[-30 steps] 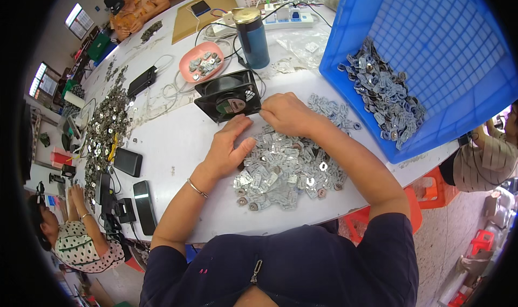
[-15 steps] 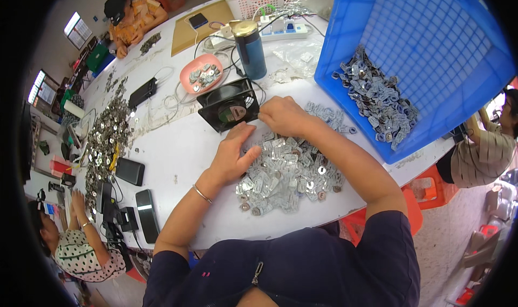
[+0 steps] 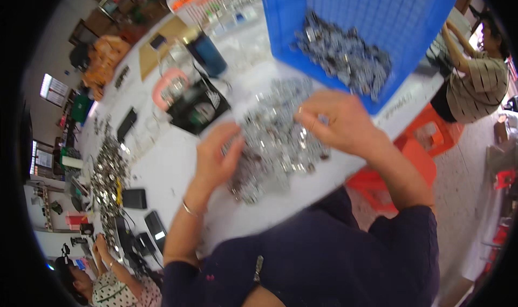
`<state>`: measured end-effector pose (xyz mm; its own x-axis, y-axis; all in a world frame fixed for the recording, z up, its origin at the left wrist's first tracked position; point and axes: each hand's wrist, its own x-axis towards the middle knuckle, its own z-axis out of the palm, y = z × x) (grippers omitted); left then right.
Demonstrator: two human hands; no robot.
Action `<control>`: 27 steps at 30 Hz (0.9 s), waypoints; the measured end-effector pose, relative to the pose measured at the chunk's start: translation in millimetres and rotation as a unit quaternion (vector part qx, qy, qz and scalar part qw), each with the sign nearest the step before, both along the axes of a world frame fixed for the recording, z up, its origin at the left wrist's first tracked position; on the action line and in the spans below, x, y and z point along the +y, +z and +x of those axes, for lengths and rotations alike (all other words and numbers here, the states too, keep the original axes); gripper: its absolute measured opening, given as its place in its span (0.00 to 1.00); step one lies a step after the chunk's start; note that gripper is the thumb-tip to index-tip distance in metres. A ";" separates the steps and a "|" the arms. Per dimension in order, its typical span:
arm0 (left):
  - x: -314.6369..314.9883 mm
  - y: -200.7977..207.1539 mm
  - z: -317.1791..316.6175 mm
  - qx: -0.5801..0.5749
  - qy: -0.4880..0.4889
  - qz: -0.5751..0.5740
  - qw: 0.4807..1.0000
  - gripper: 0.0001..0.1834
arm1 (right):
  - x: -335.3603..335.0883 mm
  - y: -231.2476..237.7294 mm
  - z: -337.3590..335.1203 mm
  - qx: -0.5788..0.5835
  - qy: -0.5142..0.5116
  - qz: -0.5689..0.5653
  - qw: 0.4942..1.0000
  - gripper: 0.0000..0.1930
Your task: The person assembles small electronic components by hand at a workbench, opens a clear plastic bag, and then sorts and arranges the assembled parts across the table.
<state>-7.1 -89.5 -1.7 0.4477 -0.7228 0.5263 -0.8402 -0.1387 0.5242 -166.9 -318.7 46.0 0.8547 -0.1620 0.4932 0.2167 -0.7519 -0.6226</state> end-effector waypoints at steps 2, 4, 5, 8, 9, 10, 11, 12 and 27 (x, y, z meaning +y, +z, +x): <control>-37.0 24.8 -1.4 0.016 -0.030 -0.013 0.999 0.09 | -1.9 13.6 -19.7 -0.001 -0.004 -0.006 1.000 0.04; -88.6 20.7 12.0 0.023 -0.029 0.082 0.996 0.10 | -1.4 9.1 -41.9 -0.016 -0.065 -0.010 0.998 0.03; -114.5 15.3 24.4 -0.004 -0.019 0.137 0.990 0.11 | 0.0 4.5 -48.0 -0.021 -0.077 0.007 0.997 0.04; -168.8 1.4 59.1 -0.045 0.052 0.258 0.964 0.16 | 10.5 -5.8 -73.3 -0.025 -0.117 0.066 0.991 0.06; -175.9 -2.9 68.8 -0.064 0.089 0.272 0.956 0.19 | 12.2 -8.7 -84.6 -0.027 -0.142 0.111 0.983 0.07; -184.4 -7.1 70.6 -0.067 0.090 0.265 0.958 0.19 | 8.7 -13.3 -100.2 -0.032 -0.142 0.105 0.984 0.07; -190.3 -8.1 80.6 -0.071 0.127 0.293 0.945 0.23 | 6.9 -21.2 -107.2 -0.019 -0.163 0.153 0.974 0.07; -195.9 -9.3 89.6 -0.074 0.165 0.320 0.930 0.27 | 5.6 -27.8 -114.4 -0.007 -0.182 0.201 0.962 0.07; -231.5 -33.8 171.7 -0.243 0.118 0.274 0.923 0.10 | -24.3 -57.7 -143.3 0.002 -0.227 0.248 0.942 0.06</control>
